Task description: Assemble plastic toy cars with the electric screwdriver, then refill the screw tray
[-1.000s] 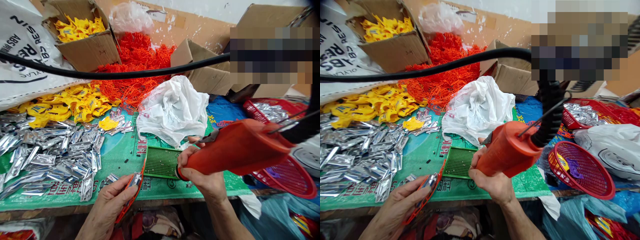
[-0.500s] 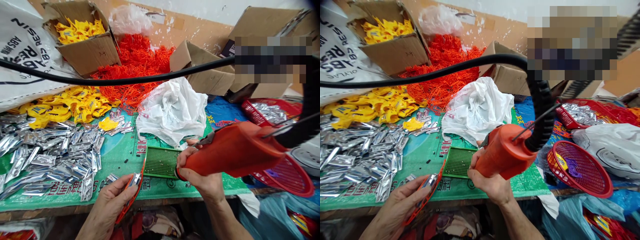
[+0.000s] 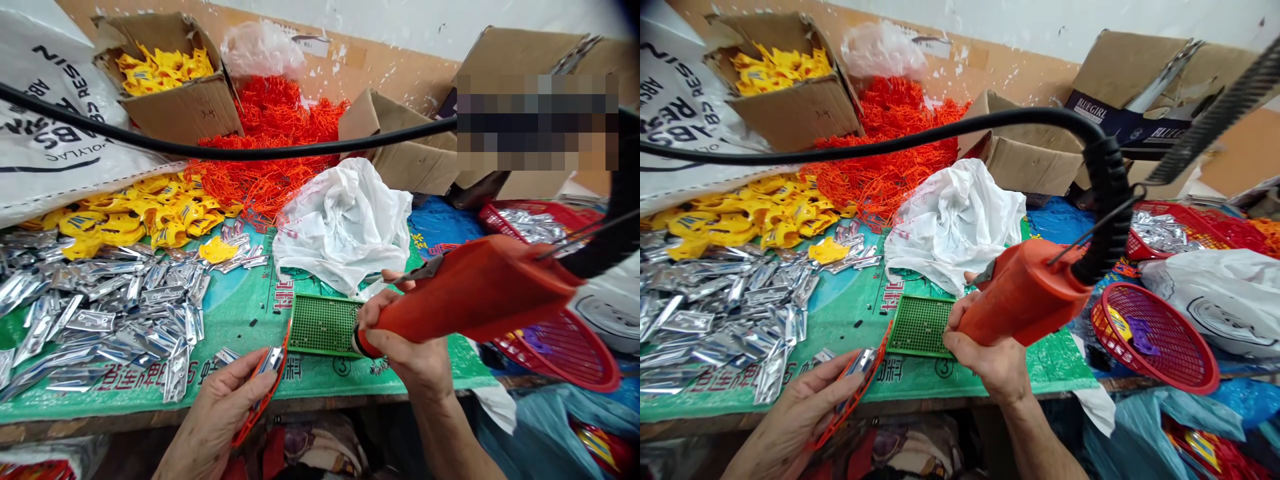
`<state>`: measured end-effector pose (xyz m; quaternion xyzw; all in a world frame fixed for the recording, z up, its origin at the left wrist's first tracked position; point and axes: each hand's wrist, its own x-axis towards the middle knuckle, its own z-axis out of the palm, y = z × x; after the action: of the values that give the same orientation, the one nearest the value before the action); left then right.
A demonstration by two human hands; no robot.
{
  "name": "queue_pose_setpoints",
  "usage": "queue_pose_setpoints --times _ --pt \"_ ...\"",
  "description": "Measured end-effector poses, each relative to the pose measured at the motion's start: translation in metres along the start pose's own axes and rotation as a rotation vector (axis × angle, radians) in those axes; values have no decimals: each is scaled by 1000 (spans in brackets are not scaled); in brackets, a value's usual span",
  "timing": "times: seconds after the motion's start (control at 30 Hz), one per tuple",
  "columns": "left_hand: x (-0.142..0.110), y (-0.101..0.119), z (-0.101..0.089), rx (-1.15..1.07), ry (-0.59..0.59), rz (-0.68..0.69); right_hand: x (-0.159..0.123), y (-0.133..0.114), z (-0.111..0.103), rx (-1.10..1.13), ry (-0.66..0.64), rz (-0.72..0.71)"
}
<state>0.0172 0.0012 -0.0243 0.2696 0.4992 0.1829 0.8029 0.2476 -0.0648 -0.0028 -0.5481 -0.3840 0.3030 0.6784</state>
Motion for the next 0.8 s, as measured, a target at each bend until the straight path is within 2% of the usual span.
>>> queue_pose_setpoints --times 0.27,0.43,0.6,0.8 --pt "2 -3 -2 70 -30 70 7 -11 7 81 33 -11" --pt "4 -6 -3 198 -30 223 14 -24 20 230 19 -12" --pt "-1 0 3 393 12 406 18 -37 35 348 -19 -25" --pt "-3 10 13 374 -2 463 18 -46 60 408 -101 -83"
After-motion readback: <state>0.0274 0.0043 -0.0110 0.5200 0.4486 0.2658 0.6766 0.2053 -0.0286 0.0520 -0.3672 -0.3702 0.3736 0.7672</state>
